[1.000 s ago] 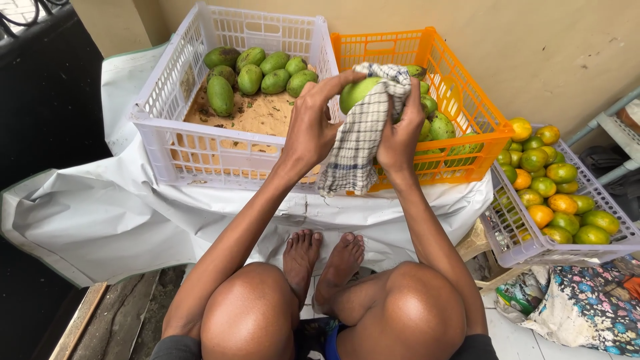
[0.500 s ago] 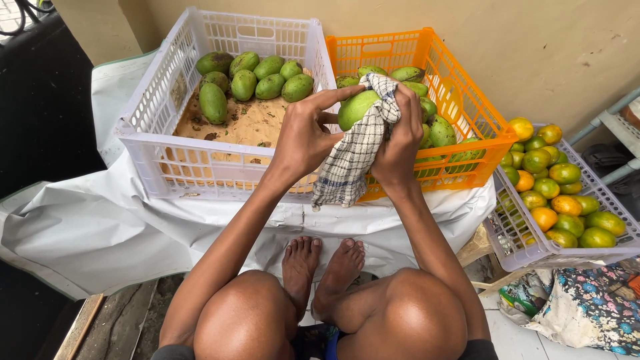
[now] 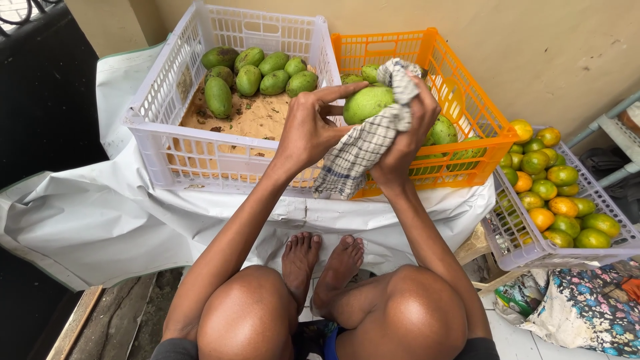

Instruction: A person wipes individual mangoes with a cloth and transfers them from one crate to another for cleaning and sorting.

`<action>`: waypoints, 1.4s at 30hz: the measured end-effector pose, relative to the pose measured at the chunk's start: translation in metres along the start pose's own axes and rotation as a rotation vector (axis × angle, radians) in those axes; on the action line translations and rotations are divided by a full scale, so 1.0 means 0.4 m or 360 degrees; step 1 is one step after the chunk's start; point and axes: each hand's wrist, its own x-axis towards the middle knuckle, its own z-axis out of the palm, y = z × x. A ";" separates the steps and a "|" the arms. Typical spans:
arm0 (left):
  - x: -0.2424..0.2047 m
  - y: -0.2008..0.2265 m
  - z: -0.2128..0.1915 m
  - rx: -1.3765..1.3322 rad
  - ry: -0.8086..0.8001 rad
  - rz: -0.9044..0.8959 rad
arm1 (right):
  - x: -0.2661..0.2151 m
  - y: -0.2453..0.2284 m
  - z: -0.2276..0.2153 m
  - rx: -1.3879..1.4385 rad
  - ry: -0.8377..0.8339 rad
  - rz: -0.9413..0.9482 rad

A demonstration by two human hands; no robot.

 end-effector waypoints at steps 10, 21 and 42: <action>-0.007 -0.009 -0.004 -0.0006 -0.0076 0.0030 | 0.004 -0.004 -0.015 -0.0040 0.0000 0.0340; 0.003 -0.001 -0.012 0.0072 -0.0021 0.0095 | 0.022 0.012 -0.011 0.0227 -0.0292 0.0184; -0.004 -0.015 0.010 -0.0253 -0.0038 -0.0056 | 0.013 -0.001 -0.035 0.0234 -0.0355 0.0138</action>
